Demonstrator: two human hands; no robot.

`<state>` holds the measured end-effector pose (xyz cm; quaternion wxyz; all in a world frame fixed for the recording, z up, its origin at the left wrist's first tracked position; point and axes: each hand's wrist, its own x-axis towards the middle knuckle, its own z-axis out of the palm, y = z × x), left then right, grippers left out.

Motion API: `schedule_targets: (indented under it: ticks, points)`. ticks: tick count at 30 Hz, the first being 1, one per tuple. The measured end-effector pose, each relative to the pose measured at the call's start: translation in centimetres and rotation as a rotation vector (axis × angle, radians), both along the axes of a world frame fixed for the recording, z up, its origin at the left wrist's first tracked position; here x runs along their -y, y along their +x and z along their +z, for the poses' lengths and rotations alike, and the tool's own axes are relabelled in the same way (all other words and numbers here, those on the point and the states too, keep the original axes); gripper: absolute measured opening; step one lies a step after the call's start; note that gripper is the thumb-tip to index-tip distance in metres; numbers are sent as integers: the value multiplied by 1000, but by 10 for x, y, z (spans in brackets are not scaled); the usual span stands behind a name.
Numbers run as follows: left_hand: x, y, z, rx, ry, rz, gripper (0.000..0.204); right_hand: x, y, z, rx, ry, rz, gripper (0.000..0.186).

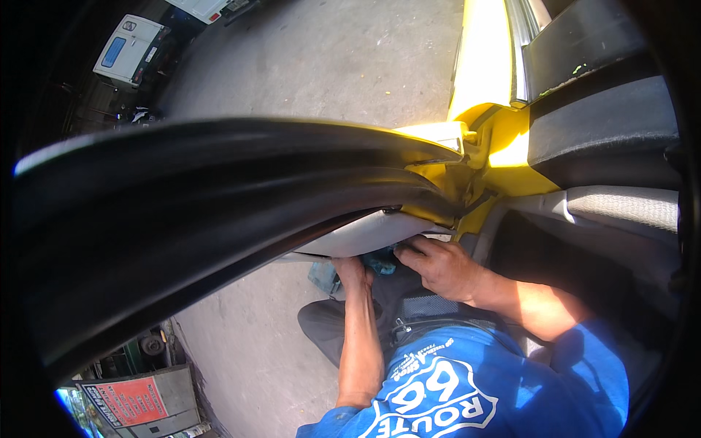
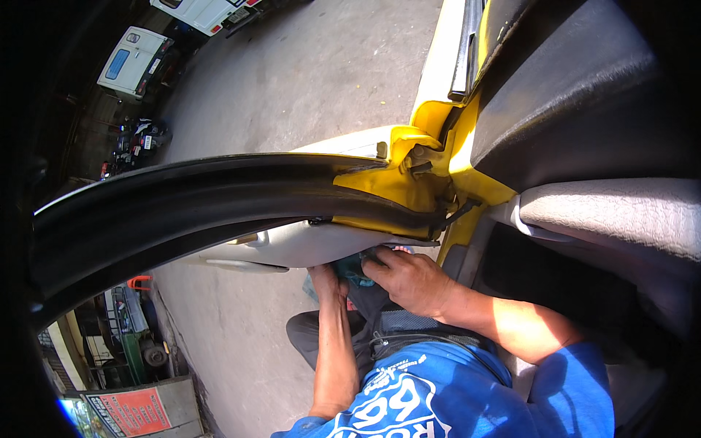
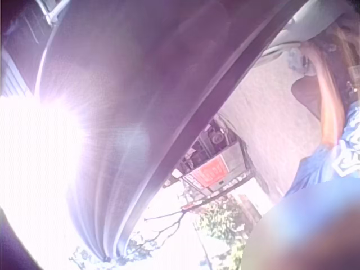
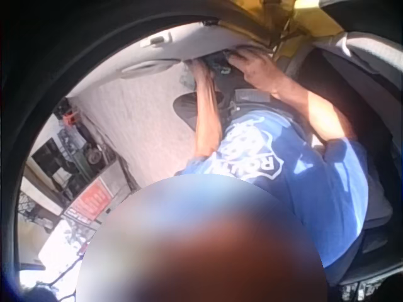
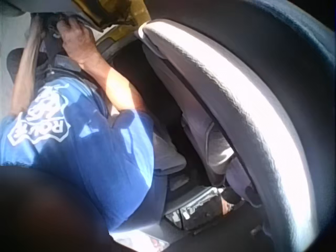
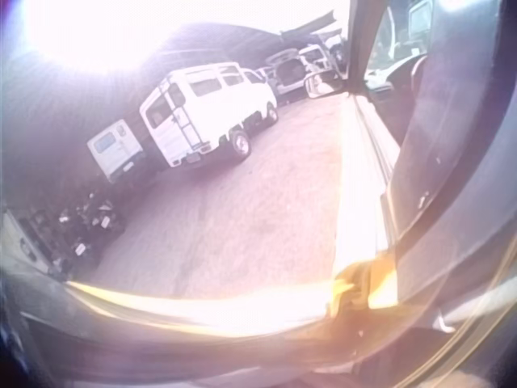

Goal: The person removes the interior door handle of a yellow car using a screwdriver and a cloth. They unscrew fasteners, detach the handle assembly, and set it aside.

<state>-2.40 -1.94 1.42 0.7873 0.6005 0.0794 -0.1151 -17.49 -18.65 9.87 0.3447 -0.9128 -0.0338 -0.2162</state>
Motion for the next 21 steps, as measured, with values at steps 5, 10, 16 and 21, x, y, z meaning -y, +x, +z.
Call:
schedule_targets:
  ticks: [5, 10, 16, 21]
  points:
    - [-11, 15, 1, -218, -102, 25, 45, -2, -11, -12, -40, 96, -125, 43]
    - [-22, 25, -14, -346, -198, 33, 45, -7, -18, -20, 85, 190, -211, 38]
    - [-33, 25, -25, -308, -148, -31, 44, -14, -4, -36, 110, 243, -257, 37]
    - [-24, 18, -13, -198, -25, 20, 48, -12, -10, -37, 169, 344, -321, 31]
